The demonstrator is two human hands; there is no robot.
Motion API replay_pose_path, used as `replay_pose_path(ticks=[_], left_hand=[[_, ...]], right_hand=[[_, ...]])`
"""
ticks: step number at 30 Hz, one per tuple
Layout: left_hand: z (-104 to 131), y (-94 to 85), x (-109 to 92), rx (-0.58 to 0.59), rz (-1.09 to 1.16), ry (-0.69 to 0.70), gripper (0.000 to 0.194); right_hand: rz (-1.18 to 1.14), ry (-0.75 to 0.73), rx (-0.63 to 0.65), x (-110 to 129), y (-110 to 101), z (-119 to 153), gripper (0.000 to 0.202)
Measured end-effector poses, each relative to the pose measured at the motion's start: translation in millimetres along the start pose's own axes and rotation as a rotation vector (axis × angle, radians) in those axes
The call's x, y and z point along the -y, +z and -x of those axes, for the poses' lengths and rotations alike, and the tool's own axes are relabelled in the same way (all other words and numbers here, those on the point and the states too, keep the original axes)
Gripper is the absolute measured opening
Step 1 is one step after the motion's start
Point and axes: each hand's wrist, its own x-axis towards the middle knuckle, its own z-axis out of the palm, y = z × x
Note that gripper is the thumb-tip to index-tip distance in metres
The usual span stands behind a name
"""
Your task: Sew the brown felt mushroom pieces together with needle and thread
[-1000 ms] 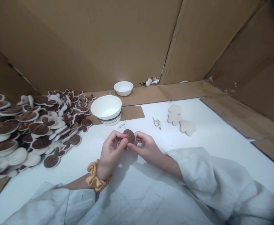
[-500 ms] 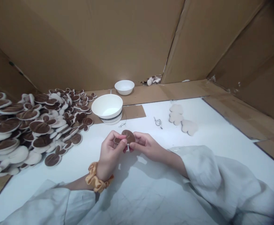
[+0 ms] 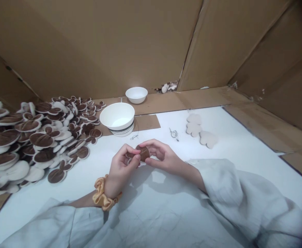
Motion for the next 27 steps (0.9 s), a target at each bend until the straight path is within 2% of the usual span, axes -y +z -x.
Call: replay_pose_path(ticks=[5, 10, 21, 27], left_hand=[[-1.9, -0.8, 1.0, 0.012, -0.027, -0.011, 0.013], [-2.3, -0.3, -0.6, 0.026, -0.056, -0.007, 0.011], [0.2, 1.3, -1.8, 0.056, -0.029, 0.014, 0.005], [-0.5, 0.4, 1.1, 0.076, -0.025, 0.032, 0.005]], right_hand=[[0.117, -0.001, -0.038, 0.4, -3.3, -0.7, 0.038], [0.234, -0.052, -0.104, -0.3, -4.7, 0.0, 0.031], [-0.022, 0.1, -0.141, -4.3, -5.6, 0.1, 0.017], [-0.067, 0.122, -0.167, -4.9, -4.9, -0.9, 0.015]])
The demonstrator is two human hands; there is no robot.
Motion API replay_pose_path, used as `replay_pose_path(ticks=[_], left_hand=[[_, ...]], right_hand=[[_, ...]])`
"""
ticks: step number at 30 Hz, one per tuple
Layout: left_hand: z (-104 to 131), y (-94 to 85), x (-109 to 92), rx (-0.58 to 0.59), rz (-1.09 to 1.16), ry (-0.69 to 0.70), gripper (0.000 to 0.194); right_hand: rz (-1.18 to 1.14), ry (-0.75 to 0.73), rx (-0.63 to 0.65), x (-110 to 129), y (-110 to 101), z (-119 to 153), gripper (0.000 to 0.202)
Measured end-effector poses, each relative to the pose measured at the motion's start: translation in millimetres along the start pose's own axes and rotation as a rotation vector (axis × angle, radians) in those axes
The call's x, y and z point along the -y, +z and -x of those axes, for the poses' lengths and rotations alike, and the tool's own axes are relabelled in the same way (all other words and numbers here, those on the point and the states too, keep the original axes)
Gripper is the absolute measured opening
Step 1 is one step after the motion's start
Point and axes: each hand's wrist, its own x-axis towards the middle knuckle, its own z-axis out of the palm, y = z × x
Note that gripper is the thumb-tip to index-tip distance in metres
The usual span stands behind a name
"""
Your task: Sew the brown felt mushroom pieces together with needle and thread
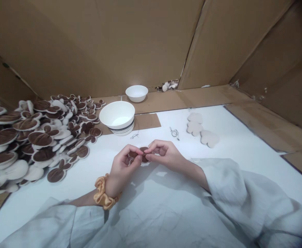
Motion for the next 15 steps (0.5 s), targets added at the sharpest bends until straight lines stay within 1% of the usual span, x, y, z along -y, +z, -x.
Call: replay_pose_path(ticks=[5, 8, 12, 15], left_hand=[[-2.7, -1.8, 7.9, -0.011, 0.018, 0.044, 0.018], [-2.0, -2.4, 10.0, -0.018, -0.037, 0.06, 0.014], [0.7, -2.3, 7.6, -0.019, -0.156, 0.073, 0.012], [1.1, -1.6, 6.5, -0.01, -0.147, 0.04, 0.008]], right_hand=[[0.06, -0.031, -0.043, -0.7, -2.9, -1.5, 0.015], [0.075, -0.04, -0.033, -0.9, -3.1, -1.4, 0.015], [0.061, -0.043, -0.016, -1.6, -1.6, -0.4, 0.013], [0.066, -0.042, 0.003, -2.0, -0.1, 0.8, 0.012]])
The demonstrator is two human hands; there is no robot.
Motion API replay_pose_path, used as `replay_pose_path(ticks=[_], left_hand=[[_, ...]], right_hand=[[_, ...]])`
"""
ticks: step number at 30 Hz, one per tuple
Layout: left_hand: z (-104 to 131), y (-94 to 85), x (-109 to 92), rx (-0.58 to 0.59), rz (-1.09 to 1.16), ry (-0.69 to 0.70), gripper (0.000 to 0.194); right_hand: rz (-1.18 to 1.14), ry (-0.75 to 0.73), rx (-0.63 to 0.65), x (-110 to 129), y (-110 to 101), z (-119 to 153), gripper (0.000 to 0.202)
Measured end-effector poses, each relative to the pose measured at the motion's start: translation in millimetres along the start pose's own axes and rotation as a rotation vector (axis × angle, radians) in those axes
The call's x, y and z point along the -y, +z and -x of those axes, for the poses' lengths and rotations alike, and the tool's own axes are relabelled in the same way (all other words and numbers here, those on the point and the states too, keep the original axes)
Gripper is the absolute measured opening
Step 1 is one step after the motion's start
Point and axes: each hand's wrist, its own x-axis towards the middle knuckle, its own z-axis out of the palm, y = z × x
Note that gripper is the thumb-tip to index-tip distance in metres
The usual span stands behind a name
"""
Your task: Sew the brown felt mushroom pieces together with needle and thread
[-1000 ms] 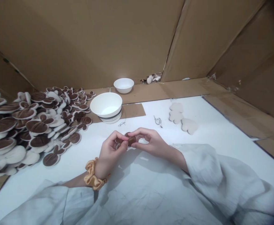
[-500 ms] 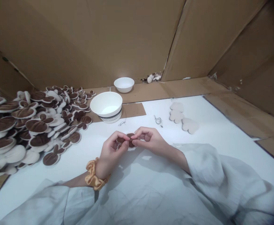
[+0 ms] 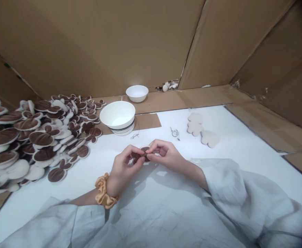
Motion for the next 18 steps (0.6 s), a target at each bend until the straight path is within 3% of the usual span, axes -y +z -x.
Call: replay_pose_path(ticks=[5, 8, 18], left_hand=[[-1.7, 1.3, 1.5, -0.004, 0.061, -0.057, 0.007], [-2.1, 1.3, 0.3, 0.002, 0.07, -0.064, 0.005], [-5.3, 3.5, -6.1, 0.041, 0.244, -0.199, 0.012]], right_hand=[[0.084, -0.054, 0.09, 3.2, 2.5, 1.1, 0.015], [0.125, -0.077, 0.074, 3.8, 2.4, 0.8, 0.017], [-0.017, 0.078, 0.041, 7.4, -3.0, 0.4, 0.012]])
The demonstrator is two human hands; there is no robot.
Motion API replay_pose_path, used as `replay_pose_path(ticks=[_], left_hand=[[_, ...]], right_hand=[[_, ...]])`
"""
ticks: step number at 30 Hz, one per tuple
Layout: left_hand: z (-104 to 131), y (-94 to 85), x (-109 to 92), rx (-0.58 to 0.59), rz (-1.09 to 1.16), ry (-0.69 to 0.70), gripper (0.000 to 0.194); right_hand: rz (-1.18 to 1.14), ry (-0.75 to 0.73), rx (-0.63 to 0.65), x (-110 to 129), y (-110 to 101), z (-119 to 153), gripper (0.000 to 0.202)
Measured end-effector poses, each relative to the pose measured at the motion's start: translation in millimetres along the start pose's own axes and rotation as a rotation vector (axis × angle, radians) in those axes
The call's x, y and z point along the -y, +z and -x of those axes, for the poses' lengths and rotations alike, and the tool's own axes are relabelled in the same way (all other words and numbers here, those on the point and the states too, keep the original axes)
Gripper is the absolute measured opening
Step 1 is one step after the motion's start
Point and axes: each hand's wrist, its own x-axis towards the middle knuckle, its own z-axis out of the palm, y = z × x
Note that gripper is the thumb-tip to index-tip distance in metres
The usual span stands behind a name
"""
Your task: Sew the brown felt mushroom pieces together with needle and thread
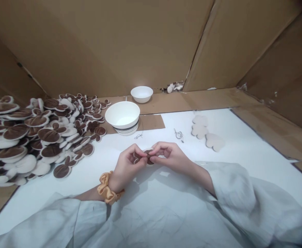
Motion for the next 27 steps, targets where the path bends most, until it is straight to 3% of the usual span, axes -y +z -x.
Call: replay_pose_path(ticks=[4, 11, 18, 27], left_hand=[[0.0, -0.3, 1.3, 0.036, -0.034, -0.028, 0.012], [2.9, -2.3, 0.6, 0.076, -0.467, 0.272, 0.004], [8.5, 2.2, 2.0, -0.157, -0.838, 0.582, 0.006], [8.1, 4.2, 2.5, -0.185, -1.022, 0.691, 0.01]], right_hand=[[-0.041, 0.065, -0.027, 1.0, 2.4, 0.0, 0.015], [-0.087, 0.15, -0.115, -4.6, 5.2, 1.1, 0.022], [-0.047, 0.103, -0.133, -12.2, 4.3, 1.5, 0.022], [0.071, 0.042, -0.014, -14.9, 10.3, 5.7, 0.018]])
